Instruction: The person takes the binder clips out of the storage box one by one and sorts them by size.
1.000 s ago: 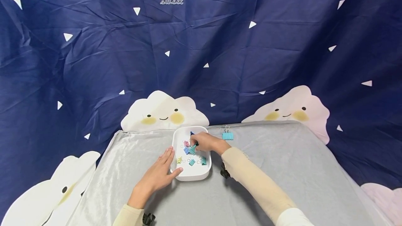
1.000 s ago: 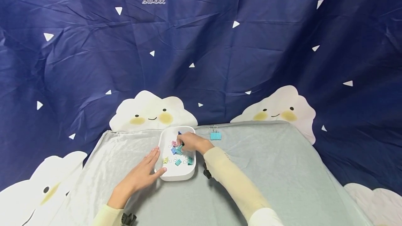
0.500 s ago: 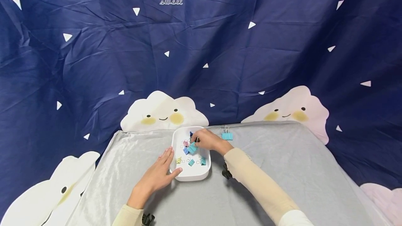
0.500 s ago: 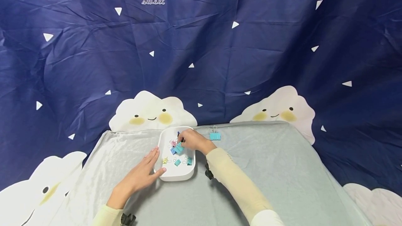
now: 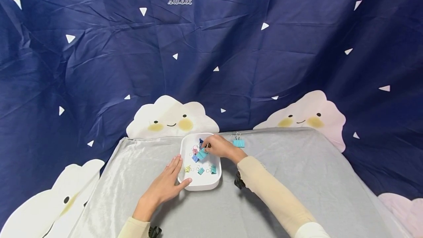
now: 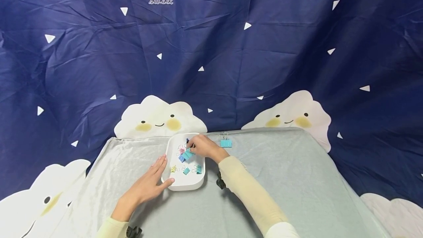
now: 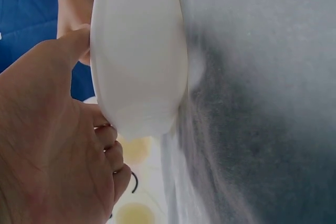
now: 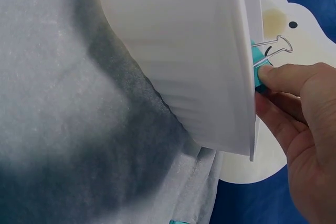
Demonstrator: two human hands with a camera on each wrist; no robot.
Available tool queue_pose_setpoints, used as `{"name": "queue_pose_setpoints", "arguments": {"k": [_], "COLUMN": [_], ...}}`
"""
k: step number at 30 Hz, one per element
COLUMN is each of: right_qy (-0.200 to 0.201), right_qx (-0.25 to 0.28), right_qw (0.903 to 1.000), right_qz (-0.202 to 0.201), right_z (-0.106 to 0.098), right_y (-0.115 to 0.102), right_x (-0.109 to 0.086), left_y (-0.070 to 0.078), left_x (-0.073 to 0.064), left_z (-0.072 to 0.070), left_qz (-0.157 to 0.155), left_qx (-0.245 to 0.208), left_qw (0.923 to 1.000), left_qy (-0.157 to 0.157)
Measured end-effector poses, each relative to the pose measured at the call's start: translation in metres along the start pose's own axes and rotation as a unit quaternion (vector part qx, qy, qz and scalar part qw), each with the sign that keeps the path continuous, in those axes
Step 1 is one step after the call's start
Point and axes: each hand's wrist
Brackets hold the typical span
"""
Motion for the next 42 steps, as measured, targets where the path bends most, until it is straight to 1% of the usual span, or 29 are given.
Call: {"name": "queue_pose_setpoints", "arguments": {"k": [7,12,20,27,33,37,42], "right_qy": [0.010,0.017,0.032,0.057,0.074,0.090,0.117], "right_qx": [-0.006,-0.010,-0.010,0.008,-0.001,-0.011,-0.017], "right_qw": [0.9999,0.9995,0.9985,0.9978,0.9969,0.9956,0.9928], "right_qz": [-0.013,-0.025,-0.042,-0.032,-0.026,-0.022,-0.022], "right_z": [-0.003,-0.008,-0.016,-0.028,-0.038,-0.045,-0.053], "right_y": [0.003,0.000,-0.005,-0.005,0.002,0.009,0.017], "right_x": [-0.005,-0.009,-0.019,-0.030,-0.041,-0.050,-0.063], "left_y": [0.000,0.000,0.001,0.007,0.011,0.011,0.010], "left_x": [0.001,0.001,0.002,0.005,0.007,0.007,0.008], "left_z": [0.001,0.002,0.005,0.006,0.007,0.006,0.007], "left_qz": [0.001,0.003,0.015,0.004,-0.009,-0.011,-0.007], "left_qx": [-0.006,0.003,0.027,0.032,0.038,0.044,0.048], "left_qw": [1.0000,1.0000,0.9993,0.9993,0.9991,0.9989,0.9987], "left_qy": [-0.002,0.003,0.020,0.017,0.014,0.011,0.018]}}
Point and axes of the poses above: each hand's wrist, its own x-axis towards the middle knuckle, its own z-axis out of the palm, y = z × x, and after that the axes turned 7 degrees about -z, right-handed
